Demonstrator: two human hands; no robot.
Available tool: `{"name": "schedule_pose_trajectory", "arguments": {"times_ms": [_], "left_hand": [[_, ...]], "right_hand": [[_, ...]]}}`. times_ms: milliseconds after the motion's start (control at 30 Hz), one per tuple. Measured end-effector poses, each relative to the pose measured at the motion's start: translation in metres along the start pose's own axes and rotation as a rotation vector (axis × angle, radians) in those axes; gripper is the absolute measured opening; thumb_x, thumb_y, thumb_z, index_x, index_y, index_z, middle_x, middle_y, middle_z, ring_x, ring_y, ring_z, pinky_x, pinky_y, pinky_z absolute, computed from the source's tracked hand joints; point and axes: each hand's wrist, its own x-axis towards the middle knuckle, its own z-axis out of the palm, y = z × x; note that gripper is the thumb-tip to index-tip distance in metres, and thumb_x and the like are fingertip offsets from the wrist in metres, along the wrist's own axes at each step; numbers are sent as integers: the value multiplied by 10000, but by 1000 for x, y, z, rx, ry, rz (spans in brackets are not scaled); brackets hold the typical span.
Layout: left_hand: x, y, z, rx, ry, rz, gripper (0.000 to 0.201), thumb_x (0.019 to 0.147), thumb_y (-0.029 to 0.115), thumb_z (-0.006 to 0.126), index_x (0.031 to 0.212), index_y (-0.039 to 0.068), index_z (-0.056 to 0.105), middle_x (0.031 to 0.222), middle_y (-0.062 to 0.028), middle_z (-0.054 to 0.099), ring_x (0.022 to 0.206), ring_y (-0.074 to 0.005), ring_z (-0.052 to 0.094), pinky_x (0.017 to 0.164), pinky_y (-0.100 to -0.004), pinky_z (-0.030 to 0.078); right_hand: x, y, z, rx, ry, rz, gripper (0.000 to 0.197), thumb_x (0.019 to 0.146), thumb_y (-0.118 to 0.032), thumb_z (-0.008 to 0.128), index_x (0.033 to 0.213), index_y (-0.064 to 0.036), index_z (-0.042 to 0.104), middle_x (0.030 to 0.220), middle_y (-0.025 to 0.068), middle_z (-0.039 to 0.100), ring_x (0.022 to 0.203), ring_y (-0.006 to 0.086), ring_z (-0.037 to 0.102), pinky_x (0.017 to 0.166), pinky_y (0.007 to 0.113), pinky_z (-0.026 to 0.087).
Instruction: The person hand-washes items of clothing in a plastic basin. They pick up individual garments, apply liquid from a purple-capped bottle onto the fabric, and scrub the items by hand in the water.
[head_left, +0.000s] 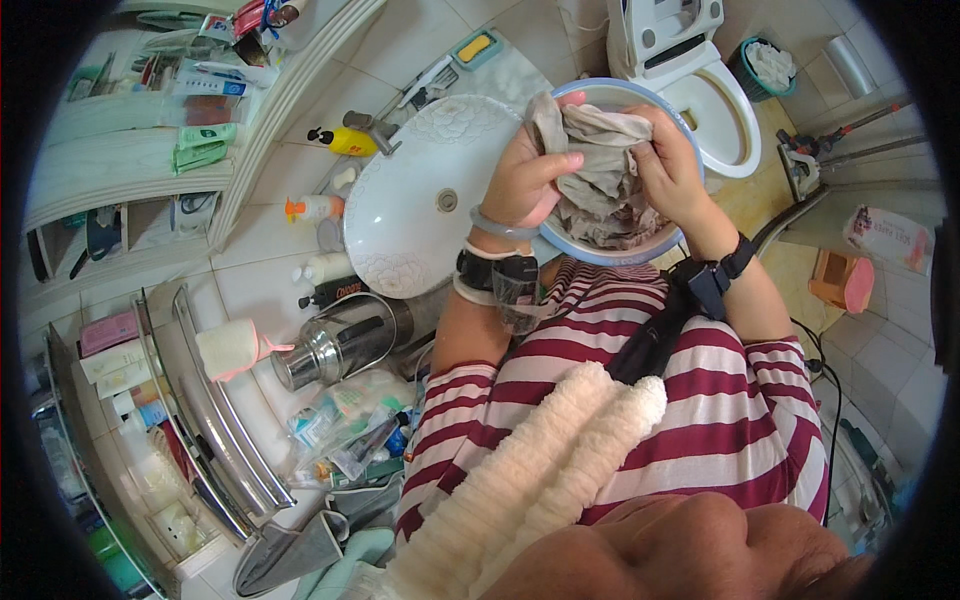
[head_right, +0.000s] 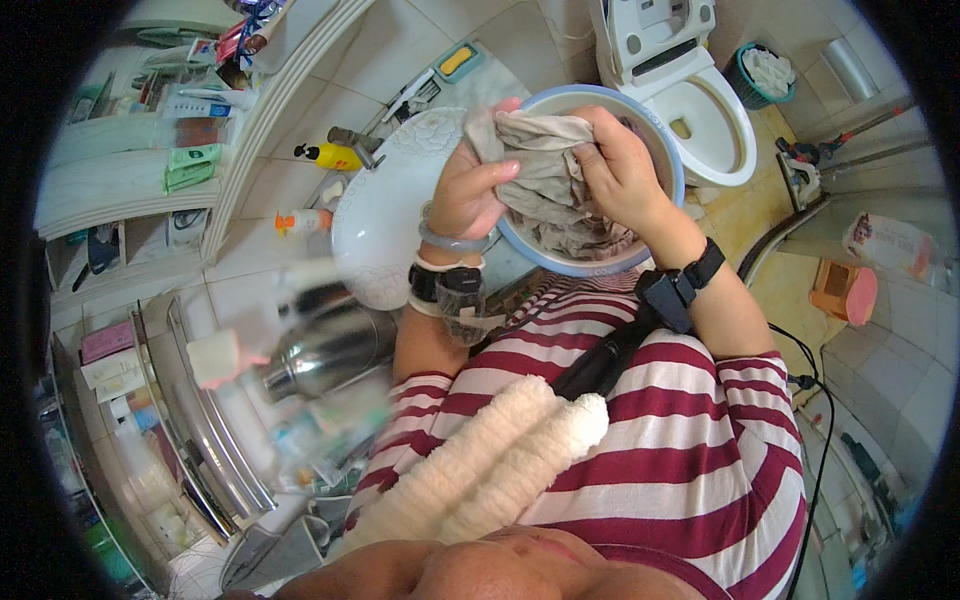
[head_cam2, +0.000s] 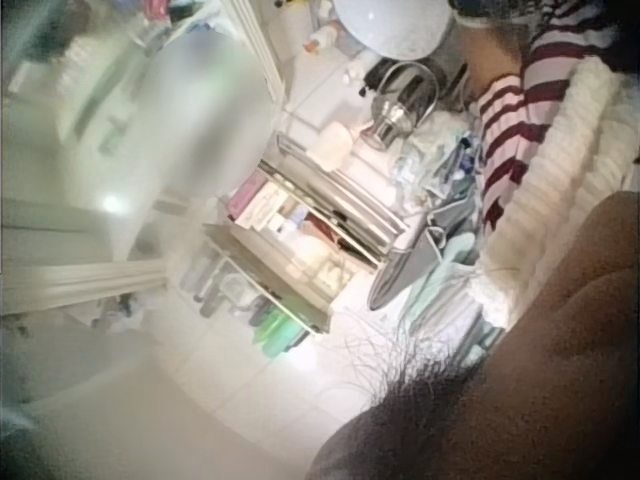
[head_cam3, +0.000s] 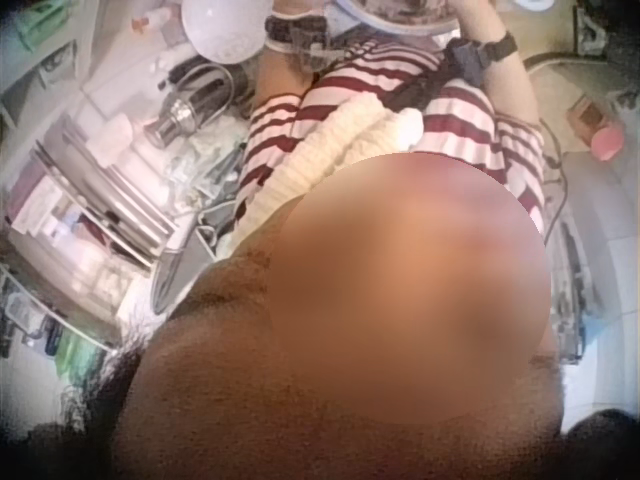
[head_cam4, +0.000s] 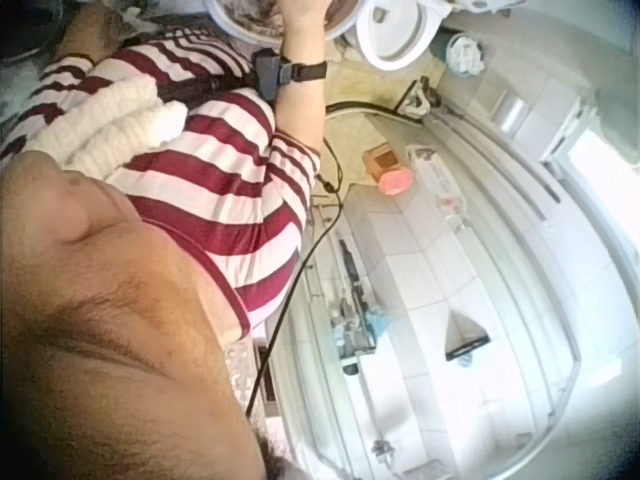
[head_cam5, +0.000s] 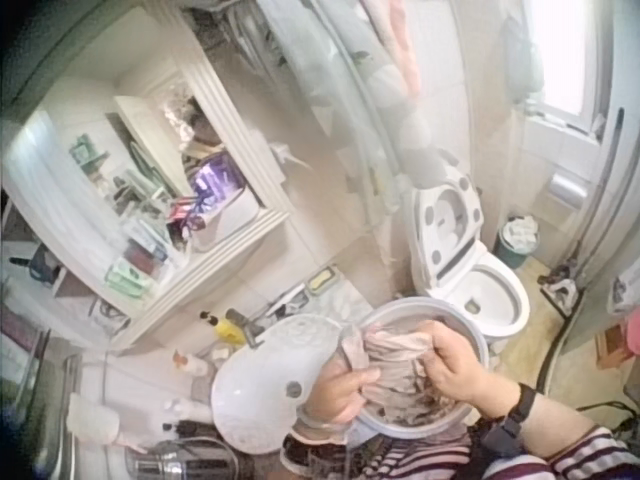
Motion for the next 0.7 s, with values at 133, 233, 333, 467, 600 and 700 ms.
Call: {"name": "schedule_pose_trajectory", "arguments": {"times_ms": [133,233,333,467,600,700], "left_hand": [[-6,18,18,2,-68,83,675,714,-139,527,1346,10,344,1252,-119,473,1181,-210,446,1010,-344,352],[-8,22,15,-41,-96,70,701,703,-166,516,1357,-3,322,1301,-141,440,1219,-216,419,1027,-347,339],[-10,24,17,-77,-133,84,685,714,-151,522,1354,-9,322,1303,-148,436,1225,-224,414,1032,-365,330],[-9,27,17,-211,-174,44,633,757,-106,534,1348,-12,327,1279,-152,448,1219,-246,419,1039,-394,313],[-6,23,10,-248,-160,46,575,786,-70,558,1323,-8,362,1235,-132,475,1186,-218,439,1026,-363,326],[-1,1,-22,548,27,83,575,772,-84,597,1300,29,399,1182,-86,486,1085,-161,479,939,-299,405]], "right_hand": [[-3,-1,-1,37,99,30,170,908,-31,443,1041,9,542,966,91,577,894,189,543,817,276,417],[-2,-9,-4,203,90,53,206,943,-87,423,1074,14,546,978,61,572,918,159,527,837,262,402],[-2,-7,-8,313,50,75,231,961,-129,413,1080,22,542,1022,57,567,950,148,517,853,261,395],[0,-7,-9,365,26,114,287,968,-211,403,1096,16,522,1031,45,524,972,145,476,880,270,358],[3,1,-8,430,45,179,252,943,-130,414,1100,20,540,1052,56,555,964,139,509,878,253,385],[-7,43,-19,489,-144,458,194,893,-135,490,1006,2,569,914,15,556,823,122,494,744,265,407]]}}
